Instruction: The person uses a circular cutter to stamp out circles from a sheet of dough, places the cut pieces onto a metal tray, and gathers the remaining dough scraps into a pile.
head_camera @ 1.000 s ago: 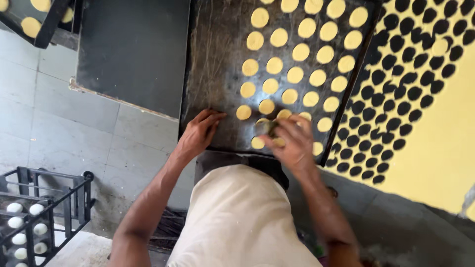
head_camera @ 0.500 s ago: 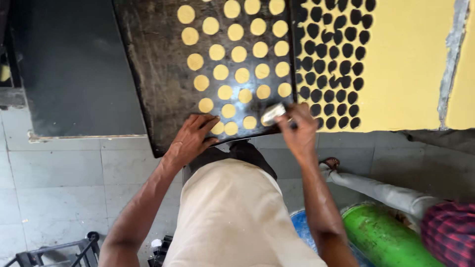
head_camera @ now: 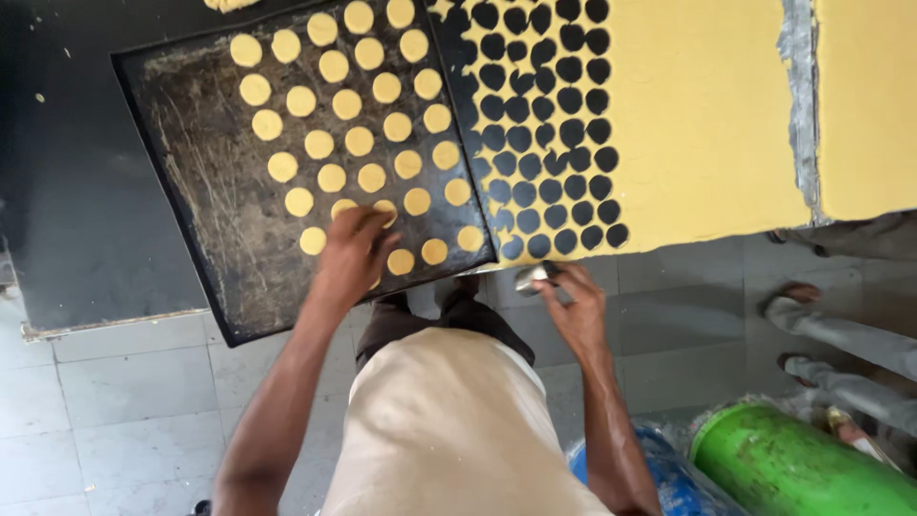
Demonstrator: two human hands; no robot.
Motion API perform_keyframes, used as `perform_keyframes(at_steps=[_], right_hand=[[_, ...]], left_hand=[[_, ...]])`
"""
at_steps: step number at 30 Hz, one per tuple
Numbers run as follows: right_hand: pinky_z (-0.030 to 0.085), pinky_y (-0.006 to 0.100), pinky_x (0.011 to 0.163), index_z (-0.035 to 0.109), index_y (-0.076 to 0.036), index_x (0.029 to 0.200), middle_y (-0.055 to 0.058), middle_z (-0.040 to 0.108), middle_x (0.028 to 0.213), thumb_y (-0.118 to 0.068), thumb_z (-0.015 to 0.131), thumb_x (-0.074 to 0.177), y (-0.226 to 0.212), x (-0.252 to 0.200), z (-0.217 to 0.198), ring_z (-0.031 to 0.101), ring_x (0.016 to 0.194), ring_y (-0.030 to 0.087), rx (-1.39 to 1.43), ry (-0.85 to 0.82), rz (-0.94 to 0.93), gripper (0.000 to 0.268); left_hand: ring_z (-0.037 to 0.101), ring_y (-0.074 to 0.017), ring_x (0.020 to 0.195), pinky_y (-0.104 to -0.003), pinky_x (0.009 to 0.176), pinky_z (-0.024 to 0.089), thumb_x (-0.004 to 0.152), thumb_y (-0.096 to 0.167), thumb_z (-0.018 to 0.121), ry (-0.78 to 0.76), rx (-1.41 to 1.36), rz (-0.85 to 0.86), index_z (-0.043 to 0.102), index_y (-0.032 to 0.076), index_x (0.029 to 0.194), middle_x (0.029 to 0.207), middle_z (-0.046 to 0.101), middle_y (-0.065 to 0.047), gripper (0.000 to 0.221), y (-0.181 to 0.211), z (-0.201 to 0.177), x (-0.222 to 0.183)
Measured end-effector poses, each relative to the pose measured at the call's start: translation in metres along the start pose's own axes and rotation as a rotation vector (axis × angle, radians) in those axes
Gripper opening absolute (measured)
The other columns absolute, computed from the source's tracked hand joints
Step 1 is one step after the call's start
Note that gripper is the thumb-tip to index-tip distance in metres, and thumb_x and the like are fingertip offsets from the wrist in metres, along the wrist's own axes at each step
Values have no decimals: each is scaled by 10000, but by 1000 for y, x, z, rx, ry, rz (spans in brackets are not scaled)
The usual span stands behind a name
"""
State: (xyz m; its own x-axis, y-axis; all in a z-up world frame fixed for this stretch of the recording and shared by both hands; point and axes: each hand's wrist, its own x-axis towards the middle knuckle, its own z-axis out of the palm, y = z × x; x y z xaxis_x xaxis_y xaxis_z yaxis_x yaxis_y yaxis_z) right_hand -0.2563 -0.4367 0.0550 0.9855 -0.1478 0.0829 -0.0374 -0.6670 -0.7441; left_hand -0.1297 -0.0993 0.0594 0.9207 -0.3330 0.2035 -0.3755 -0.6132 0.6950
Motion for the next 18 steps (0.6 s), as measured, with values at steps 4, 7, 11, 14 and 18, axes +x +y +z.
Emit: perform_keyframes(at_steps=[4, 7, 11, 14, 18], right_hand=[[557, 360, 770, 726, 10, 995, 163, 735, 1050, -73, 807, 887, 29, 3, -37, 731, 899, 299, -10, 141, 46, 159], [553, 356, 778, 749, 4, 1006, 164, 745, 1038, -63, 777, 905, 51, -15, -52, 733, 900, 292, 7, 154, 89, 124], [557, 353, 792, 754, 5, 1005, 159, 751, 1061, -128, 757, 922, 80, -57, -62, 739, 921, 262, -40, 186, 279, 157], [564, 346, 741, 769, -9, 1020, 140, 764, 1054, -168, 756, 912, 86, -91, -68, 742, 924, 242, -60, 218, 479, 193], [555, 337, 774, 765, -2, 1027, 136, 762, 1099, -190, 748, 954, 85, -106, -78, 731, 965, 240, -74, 276, 492, 202]], left_hand=[[611, -384, 1005, -492, 868, 511, 969, 126, 731, -27, -93, 269, 705, 2, 1128, 1069, 644, -163, 203, 27, 85, 117], [615, -368, 1081, -458, 935, 537, 948, 126, 743, 23, -7, 280, 717, -5, 1112, 1117, 625, -176, 211, 30, 154, 226], [609, -373, 1110, -432, 978, 531, 739, 193, 900, 158, 117, 349, 696, -16, 1155, 1147, 629, -177, 508, 10, 227, 346], [602, -381, 1062, -446, 945, 530, 663, 187, 945, 106, 165, 356, 691, -44, 1139, 1130, 611, -213, 587, -14, 263, 386], [629, -343, 1025, -436, 886, 570, 790, 162, 881, 107, 242, 369, 704, -10, 1099, 1061, 639, -181, 395, -41, 281, 403]])
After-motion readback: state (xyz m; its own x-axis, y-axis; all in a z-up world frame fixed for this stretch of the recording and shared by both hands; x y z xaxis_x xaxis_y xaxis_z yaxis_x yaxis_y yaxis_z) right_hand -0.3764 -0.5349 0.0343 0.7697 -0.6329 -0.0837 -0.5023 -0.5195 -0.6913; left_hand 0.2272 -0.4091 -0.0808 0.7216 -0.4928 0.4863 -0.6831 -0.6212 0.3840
